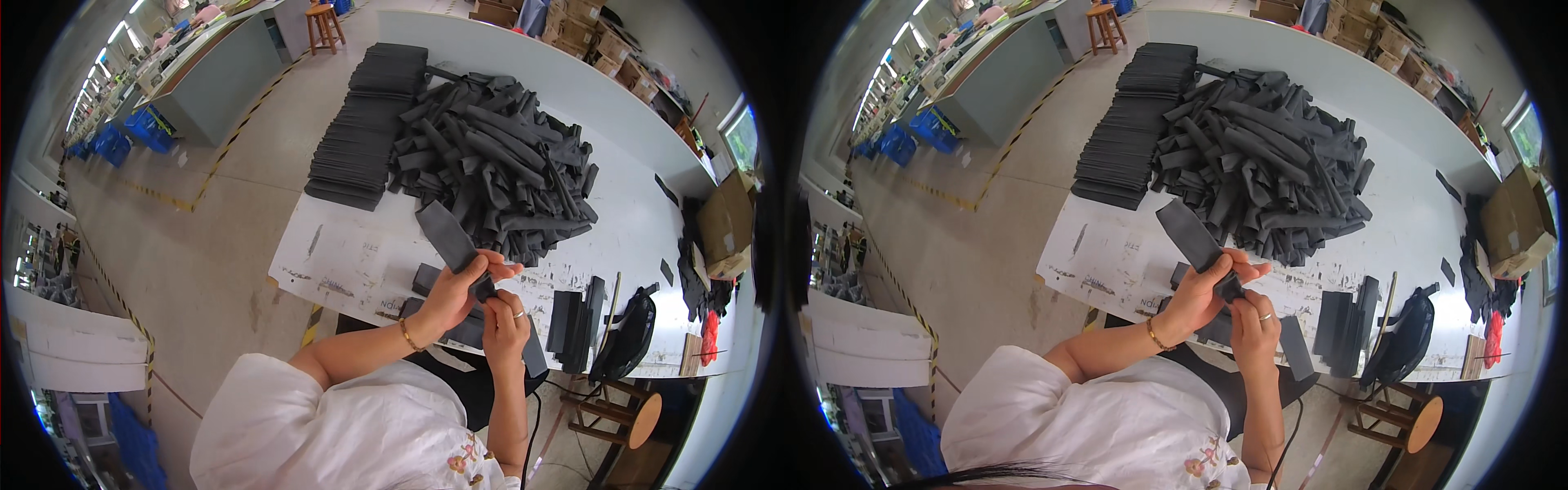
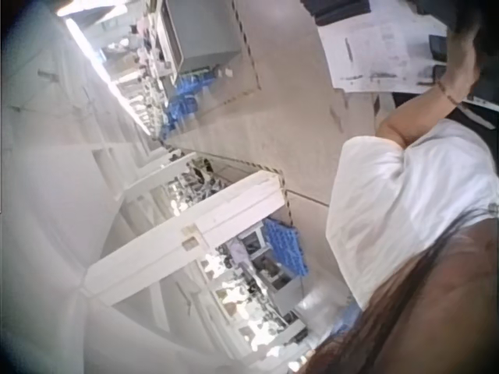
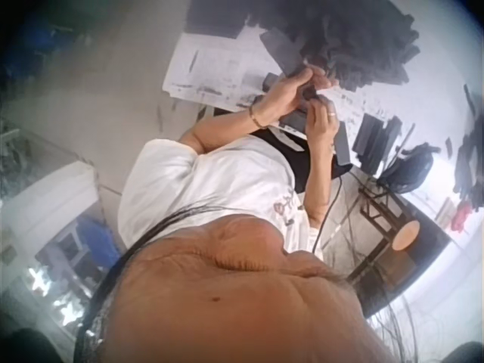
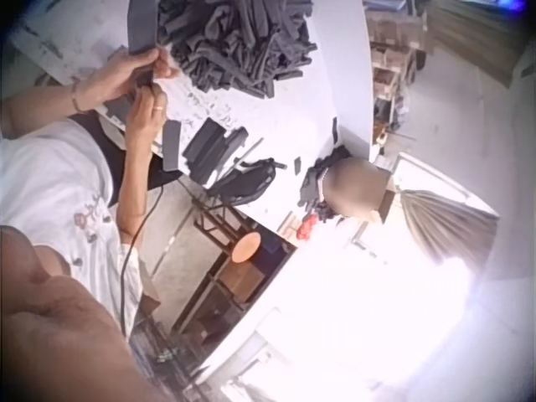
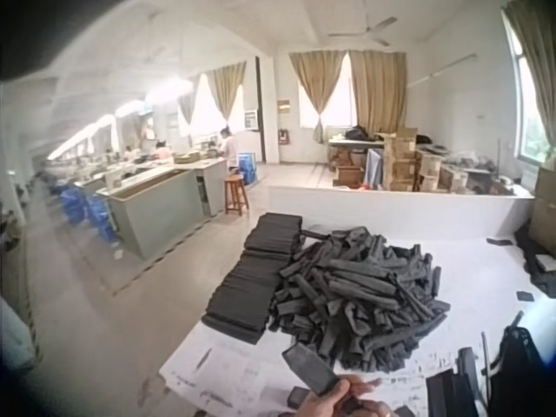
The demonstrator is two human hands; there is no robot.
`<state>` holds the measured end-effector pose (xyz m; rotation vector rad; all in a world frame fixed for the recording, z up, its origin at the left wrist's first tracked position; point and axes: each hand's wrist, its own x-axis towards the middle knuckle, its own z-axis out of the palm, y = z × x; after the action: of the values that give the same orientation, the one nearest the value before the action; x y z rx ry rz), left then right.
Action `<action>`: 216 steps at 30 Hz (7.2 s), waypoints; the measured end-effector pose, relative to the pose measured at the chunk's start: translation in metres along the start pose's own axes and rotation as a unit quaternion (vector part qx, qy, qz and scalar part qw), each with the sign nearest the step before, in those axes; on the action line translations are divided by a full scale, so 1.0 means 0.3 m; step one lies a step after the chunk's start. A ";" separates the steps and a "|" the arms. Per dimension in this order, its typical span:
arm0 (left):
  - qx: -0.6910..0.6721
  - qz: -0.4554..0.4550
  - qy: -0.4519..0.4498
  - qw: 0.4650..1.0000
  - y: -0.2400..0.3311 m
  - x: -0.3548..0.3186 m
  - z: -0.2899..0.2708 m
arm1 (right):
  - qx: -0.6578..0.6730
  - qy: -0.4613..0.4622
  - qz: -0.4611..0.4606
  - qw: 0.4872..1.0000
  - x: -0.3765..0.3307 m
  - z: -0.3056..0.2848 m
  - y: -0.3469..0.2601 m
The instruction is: The person is sorting and checking black foam components at a workbench in a factory-like setting.
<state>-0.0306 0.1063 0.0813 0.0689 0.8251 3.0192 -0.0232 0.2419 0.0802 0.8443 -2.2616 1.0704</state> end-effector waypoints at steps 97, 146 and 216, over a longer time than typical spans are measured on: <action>0.120 -0.069 0.174 0.975 0.034 0.476 -0.282 | -0.347 -0.224 0.177 0.893 -0.434 -0.136 0.366; 0.085 -0.041 0.002 0.995 0.046 0.061 -0.032 | -0.054 0.009 0.056 0.997 0.023 0.068 -0.034; -0.023 0.021 0.024 0.999 0.064 -0.028 -0.004 | 0.041 -0.014 -0.027 0.999 0.023 -0.015 -0.026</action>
<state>-0.0221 0.0891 0.0896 0.0119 0.7662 3.0893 -0.0216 0.2394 0.0910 0.9544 -2.2186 1.1395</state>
